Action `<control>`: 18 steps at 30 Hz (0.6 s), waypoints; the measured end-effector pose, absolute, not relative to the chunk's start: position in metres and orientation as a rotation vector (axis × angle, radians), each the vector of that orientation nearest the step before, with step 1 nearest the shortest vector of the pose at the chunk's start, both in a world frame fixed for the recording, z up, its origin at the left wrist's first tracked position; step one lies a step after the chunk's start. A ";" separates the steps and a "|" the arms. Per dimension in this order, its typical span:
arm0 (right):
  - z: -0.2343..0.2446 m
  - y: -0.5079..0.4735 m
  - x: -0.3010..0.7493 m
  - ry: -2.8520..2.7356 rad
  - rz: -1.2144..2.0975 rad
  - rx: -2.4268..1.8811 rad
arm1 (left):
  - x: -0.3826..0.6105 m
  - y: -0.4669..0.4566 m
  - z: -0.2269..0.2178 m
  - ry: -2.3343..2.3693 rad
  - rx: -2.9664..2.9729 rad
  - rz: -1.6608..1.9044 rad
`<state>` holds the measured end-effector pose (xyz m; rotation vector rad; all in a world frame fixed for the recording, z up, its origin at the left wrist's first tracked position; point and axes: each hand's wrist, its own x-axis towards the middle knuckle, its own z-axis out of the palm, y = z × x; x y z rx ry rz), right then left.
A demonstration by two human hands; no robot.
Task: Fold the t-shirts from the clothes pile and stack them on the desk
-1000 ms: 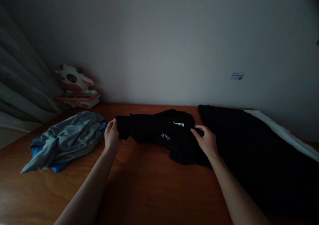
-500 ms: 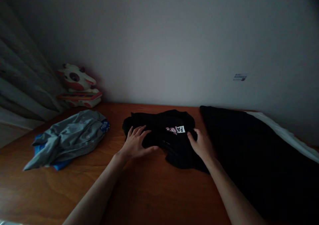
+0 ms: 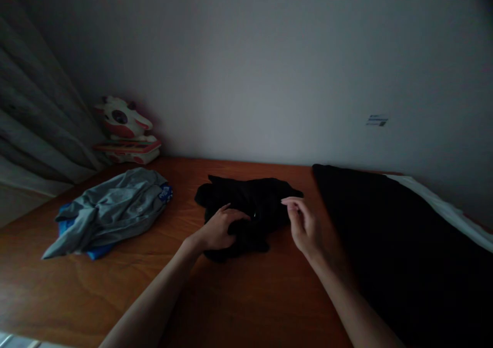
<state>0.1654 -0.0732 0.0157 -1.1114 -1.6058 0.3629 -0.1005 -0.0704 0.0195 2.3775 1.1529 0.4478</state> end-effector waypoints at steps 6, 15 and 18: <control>0.015 -0.058 0.194 -1.765 0.440 -1.173 | -0.110 -0.073 0.035 0.853 2.413 0.311; 0.014 -0.079 0.164 -1.962 1.064 -1.199 | -0.130 -0.053 0.019 2.157 1.973 1.166; 0.015 -0.080 0.159 -1.859 1.137 -1.170 | -0.129 -0.055 0.016 2.020 1.966 0.838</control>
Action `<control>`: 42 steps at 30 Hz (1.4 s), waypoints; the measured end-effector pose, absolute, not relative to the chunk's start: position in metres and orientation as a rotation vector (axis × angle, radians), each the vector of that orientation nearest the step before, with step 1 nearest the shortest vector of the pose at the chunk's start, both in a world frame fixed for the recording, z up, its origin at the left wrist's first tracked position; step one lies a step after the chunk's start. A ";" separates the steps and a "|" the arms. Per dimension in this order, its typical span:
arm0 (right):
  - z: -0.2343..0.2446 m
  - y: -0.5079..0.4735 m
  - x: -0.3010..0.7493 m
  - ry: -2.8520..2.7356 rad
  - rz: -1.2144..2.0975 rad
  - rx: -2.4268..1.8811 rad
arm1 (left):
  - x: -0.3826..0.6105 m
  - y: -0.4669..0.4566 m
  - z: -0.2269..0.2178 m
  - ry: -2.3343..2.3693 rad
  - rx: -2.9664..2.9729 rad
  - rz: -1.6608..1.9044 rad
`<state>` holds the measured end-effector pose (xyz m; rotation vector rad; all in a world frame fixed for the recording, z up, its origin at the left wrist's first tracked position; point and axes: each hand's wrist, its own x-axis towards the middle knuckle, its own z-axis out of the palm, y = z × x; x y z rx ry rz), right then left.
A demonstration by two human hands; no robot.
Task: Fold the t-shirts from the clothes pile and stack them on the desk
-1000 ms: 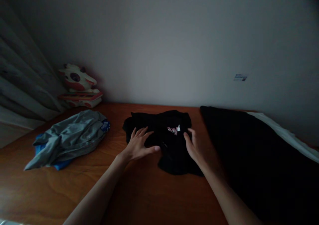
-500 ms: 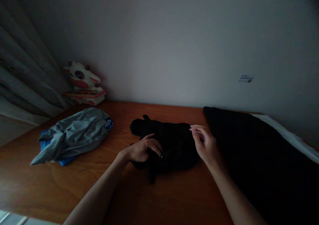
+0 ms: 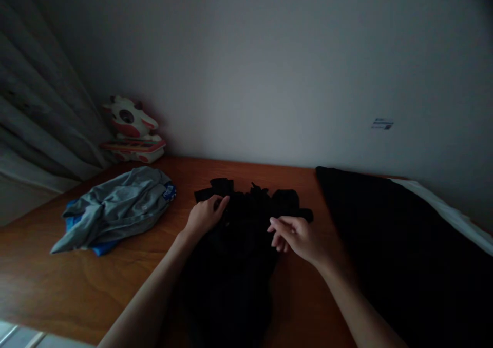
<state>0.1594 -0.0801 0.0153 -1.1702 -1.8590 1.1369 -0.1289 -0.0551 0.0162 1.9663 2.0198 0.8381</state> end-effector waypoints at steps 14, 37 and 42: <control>0.018 -0.065 0.197 -2.141 0.692 -1.637 | -0.131 -0.054 0.003 1.783 2.395 0.588; 0.004 -0.048 0.228 -1.663 -0.450 -1.778 | -0.144 -0.060 0.031 2.391 2.185 0.210; 0.005 -0.050 0.226 -1.863 -0.451 -1.673 | -0.147 -0.061 0.036 2.504 1.999 0.296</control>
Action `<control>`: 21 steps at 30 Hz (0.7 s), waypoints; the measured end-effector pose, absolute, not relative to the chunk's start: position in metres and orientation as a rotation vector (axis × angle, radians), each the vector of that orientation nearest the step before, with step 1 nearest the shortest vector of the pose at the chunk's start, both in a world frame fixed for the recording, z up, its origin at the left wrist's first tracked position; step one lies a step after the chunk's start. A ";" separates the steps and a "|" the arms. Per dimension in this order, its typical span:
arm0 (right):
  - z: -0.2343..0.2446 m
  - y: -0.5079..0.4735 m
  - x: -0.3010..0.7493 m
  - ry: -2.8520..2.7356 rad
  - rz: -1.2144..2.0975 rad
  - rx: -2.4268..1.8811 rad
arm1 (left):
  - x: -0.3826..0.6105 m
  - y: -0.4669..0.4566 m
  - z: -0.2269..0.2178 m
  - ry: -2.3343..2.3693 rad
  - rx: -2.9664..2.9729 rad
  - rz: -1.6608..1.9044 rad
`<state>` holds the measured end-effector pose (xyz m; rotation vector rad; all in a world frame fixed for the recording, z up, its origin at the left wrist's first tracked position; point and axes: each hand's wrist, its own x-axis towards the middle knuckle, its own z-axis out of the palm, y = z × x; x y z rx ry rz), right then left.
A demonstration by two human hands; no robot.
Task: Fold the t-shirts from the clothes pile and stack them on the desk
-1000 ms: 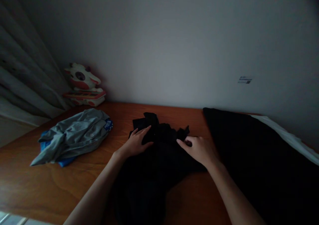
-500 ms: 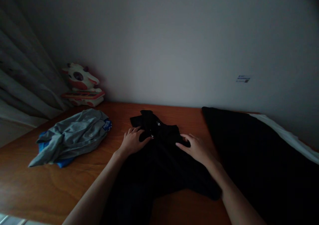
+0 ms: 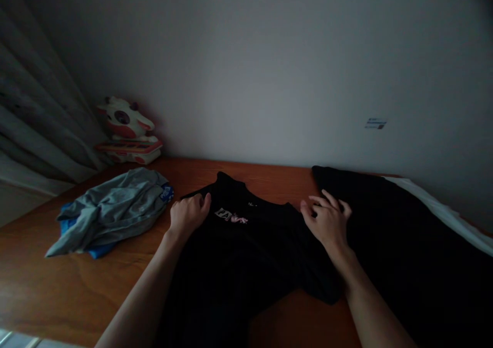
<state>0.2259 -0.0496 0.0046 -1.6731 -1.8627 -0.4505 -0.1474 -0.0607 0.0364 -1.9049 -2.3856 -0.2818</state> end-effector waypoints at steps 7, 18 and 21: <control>-0.013 -0.039 0.230 -2.044 -0.002 -1.732 | -0.158 -0.047 0.008 -2.205 -2.101 -0.445; 0.002 -0.042 0.221 -1.803 -0.076 -1.348 | -0.153 -0.063 0.043 -2.484 -1.789 -0.161; 0.003 -0.043 0.218 -1.702 0.033 -1.273 | -0.158 -0.059 0.032 -2.247 -1.912 -0.346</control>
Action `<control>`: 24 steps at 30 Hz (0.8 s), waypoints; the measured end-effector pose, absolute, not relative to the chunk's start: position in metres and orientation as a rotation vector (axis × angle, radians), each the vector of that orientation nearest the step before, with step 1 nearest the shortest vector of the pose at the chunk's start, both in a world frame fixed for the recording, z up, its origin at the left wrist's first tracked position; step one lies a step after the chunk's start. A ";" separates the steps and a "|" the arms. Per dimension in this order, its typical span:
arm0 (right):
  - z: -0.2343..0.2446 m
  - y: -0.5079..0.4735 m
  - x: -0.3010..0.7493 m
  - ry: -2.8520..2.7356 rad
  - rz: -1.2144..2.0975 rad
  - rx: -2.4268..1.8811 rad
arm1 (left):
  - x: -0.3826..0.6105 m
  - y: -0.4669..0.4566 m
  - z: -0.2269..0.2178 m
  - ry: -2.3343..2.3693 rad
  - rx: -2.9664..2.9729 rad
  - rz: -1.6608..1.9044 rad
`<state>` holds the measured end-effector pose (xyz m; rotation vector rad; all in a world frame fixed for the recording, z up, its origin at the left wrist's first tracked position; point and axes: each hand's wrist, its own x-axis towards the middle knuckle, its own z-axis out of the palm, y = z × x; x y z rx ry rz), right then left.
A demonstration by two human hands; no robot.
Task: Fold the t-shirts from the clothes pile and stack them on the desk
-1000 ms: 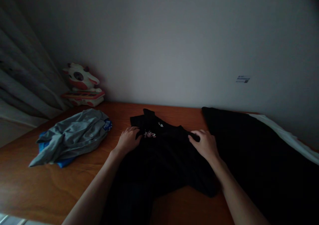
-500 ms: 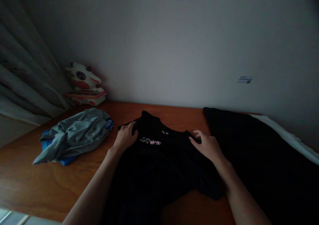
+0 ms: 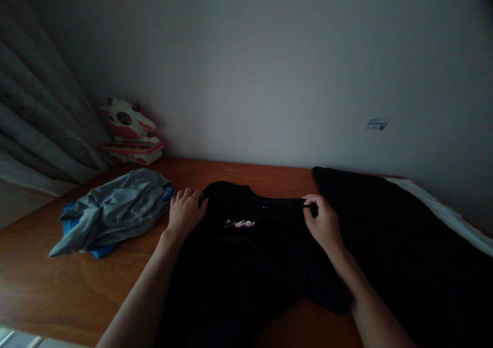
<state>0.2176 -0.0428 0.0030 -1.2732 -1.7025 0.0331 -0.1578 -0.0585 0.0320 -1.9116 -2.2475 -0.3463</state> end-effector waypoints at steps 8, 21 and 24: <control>-0.010 -0.041 0.220 -1.793 0.474 -1.424 | -0.171 -0.031 0.000 -2.436 -2.117 -0.587; 0.051 -0.050 0.258 -1.628 0.612 -1.230 | -0.198 -0.047 0.038 -2.158 -1.661 -1.441; 0.058 -0.060 0.284 -1.811 0.518 -1.340 | -0.215 -0.070 0.057 -2.018 -2.165 -1.163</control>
